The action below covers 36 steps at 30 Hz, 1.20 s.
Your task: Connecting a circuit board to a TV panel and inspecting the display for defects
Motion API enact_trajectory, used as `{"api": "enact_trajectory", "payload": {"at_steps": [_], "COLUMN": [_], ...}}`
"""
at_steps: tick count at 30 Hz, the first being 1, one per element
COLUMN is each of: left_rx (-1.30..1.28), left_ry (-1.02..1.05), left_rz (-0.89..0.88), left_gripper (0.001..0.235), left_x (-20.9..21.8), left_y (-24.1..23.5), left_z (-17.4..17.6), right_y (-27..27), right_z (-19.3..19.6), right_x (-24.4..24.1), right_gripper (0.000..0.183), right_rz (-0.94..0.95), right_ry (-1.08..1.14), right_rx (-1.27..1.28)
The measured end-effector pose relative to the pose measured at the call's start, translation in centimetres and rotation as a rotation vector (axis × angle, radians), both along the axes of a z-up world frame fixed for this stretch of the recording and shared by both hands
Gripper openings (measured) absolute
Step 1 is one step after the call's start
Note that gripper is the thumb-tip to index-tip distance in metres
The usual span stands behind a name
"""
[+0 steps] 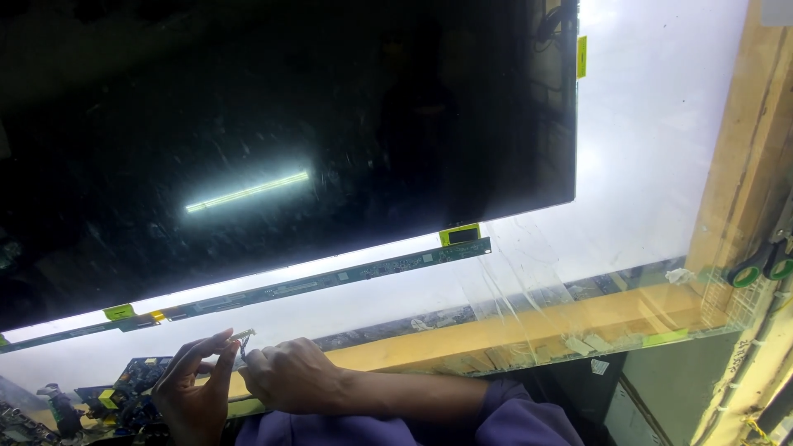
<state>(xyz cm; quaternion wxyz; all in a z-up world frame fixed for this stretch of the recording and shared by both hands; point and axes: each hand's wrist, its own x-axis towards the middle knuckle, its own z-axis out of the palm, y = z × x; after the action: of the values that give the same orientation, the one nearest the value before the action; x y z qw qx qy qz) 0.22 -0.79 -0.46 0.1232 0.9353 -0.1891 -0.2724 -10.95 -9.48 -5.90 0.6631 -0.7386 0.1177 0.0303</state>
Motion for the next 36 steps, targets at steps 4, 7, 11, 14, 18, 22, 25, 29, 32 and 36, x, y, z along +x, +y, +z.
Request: {"api": "enact_trajectory", "payload": {"at_steps": [4, 7, 11, 14, 18, 22, 25, 29, 32, 36], "left_rx": [0.001, -0.007, -0.011, -0.008, -0.04, -0.035, -0.006, 0.003, 0.014, 0.005], "left_ry": [0.003, 0.001, 0.008, 0.009, 0.003, 0.016, 0.017, 0.03, 0.026, 0.01], "left_rz": [0.006, -0.023, -0.04, -0.043, -0.037, -0.045, -0.025, -0.015, -0.017, -0.037], "left_gripper": [0.016, 0.016, 0.017, 0.018, 0.018, 0.018, 0.019, 0.018, 0.018, 0.018], "left_x": [0.0, 0.2, 0.3, 0.3, 0.2, 0.3, 0.3, 0.4, 0.5, 0.5], "left_y": [-0.2, 0.0, 0.3, 0.4, 0.1, 0.2, 0.4, 0.4, 0.9, 1.2], "left_z": [-0.1, -0.4, -0.6, -0.6, -0.5, -0.5, -0.6, -0.6, -0.8, -0.7], "right_y": [0.0, 0.1, -0.1, -0.4, -0.4, -0.2, -0.2, -0.1, 0.0, 0.3], "right_z": [-0.1, -0.2, -0.1, 0.0, 0.1, 0.0, 0.1, 0.1, 0.1, 0.1], "right_x": [0.0, 0.0, 0.2, 0.2, 0.2, 0.2, 0.3, 0.3, 0.3, 0.2], "right_gripper": [0.031, 0.031, 0.032, 0.033, 0.033, 0.035, 0.035, 0.034, 0.034, 0.033], "right_rz": [0.009, 0.023, 0.016, 0.019, -0.011, 0.011, -0.002, 0.002, 0.009, -0.005], "right_ry": [-0.002, 0.014, 0.018, 0.021, 0.025, 0.029, 0.029, 0.043, 0.05, 0.049], "right_rx": [-0.014, -0.004, 0.023, 0.046, 0.066, 0.037, 0.032, 0.024, 0.015, 0.011]}}
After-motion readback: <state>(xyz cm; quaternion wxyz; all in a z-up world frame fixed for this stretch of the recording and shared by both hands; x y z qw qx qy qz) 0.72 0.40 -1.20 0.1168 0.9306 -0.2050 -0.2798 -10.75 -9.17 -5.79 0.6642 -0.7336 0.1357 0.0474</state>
